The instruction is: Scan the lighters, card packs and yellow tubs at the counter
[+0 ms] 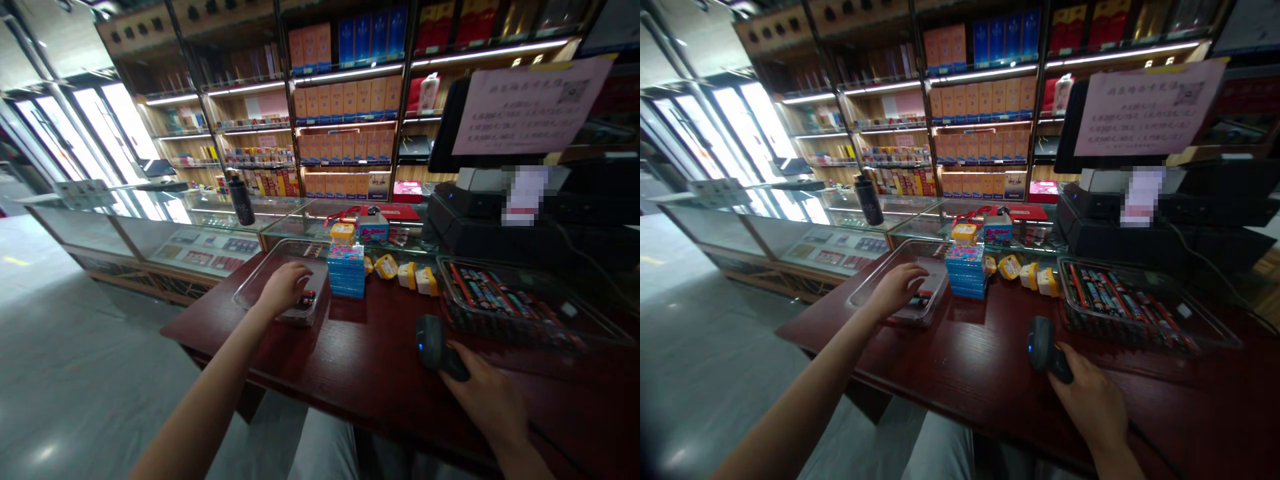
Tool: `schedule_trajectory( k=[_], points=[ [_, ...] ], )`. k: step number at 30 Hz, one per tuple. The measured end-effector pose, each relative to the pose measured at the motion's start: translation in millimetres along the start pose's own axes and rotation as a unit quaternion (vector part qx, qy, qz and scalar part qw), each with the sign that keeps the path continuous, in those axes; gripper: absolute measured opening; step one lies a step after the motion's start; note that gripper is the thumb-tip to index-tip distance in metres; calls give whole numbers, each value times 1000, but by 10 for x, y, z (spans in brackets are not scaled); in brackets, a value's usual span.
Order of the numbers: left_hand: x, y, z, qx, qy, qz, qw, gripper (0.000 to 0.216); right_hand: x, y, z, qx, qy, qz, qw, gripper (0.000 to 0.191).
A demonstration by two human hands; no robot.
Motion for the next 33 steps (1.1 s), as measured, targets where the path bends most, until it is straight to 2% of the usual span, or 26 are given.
schedule_trajectory(
  k=[2, 4, 11, 19, 22, 26, 30, 33],
  points=[
    [54, -308, -27, -27, -33, -52, 998, 30, 7, -4, 6, 16, 3, -10, 1000, 37],
    [105, -629, -109, -48, -37, -107, 992, 32, 20, -11, 14, 27, 11, -22, 999, 35],
    [355, -1657, -661, -59, 55, -266, 961, 32, 88, -25, 48, 53, 34, -63, 996, 33],
    [898, -2576, -1199, -19, 86, -361, 929, 29, 116, -32, 39, 49, 30, -57, 997, 33],
    [999, -2806, -1381, 19, 105, -420, 901, 36, 124, -30, 44, 48, 30, -50, 997, 34],
    [1053, -2980, -1515, 86, 131, -461, 873, 37, 132, -30, 42, 42, 37, -49, 997, 33],
    [1074, -3068, -1490, 128, 125, -490, 853, 27, 133, -27, 44, 26, 33, -50, 998, 32],
    [1112, -3063, -1442, 112, 113, -477, 864, 23, 128, -31, 42, 27, 28, -52, 998, 31]
  ],
)
Point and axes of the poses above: each hand's wrist, its own x-axis towards the middle knuckle, its own z-axis out of the back of the hand, y = z × x, the point moved 3 cm from there along x, towards the middle knuckle, and after that the axes turned 9 degrees about z, right-handed, at the moved point
